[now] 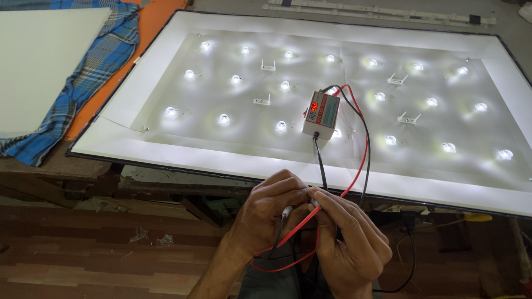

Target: The person uses a utility knife to scrape adhesive residue from the surface of a white LED light panel. They then connect a power supply to the panel's wires to test the LEDs, which light up successfully.

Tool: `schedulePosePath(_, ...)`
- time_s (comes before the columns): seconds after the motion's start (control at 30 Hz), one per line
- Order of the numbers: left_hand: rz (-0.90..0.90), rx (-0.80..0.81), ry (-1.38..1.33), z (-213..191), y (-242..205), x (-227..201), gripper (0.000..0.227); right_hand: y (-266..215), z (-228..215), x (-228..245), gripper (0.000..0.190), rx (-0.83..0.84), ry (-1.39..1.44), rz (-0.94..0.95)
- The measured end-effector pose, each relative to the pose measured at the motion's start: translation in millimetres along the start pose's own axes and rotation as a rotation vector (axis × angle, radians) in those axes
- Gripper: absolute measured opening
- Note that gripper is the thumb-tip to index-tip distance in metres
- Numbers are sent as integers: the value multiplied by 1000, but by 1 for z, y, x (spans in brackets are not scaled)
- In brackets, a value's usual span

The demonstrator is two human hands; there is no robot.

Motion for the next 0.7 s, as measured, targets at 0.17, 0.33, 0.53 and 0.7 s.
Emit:
schedulePosePath(0.17,-38,41,-1,2,1,6,17,0,-1,2,17,17,-8,-19)
schedulePosePath(0.33,7,3,-2,1,-4,4,19,-6,-2,0,19,55,0,-17)
schedulePosePath(0.53,0,20,-7,1,-7,2,19,-7,-3,6,19,58,11,-42)
schedulePosePath(0.7,4,25,-25,2,-13,7,24,-11,-6,6,22,63,10,3)
Point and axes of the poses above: each hand's wrist, its own y-axis towards the middle knuckle, its own z-axis out of the palm, x = y × z, the point moved 9 cm from there along y, towards the middle knuckle, and after that the axes turned 9 degrees about -z, right-handed, at the moved point
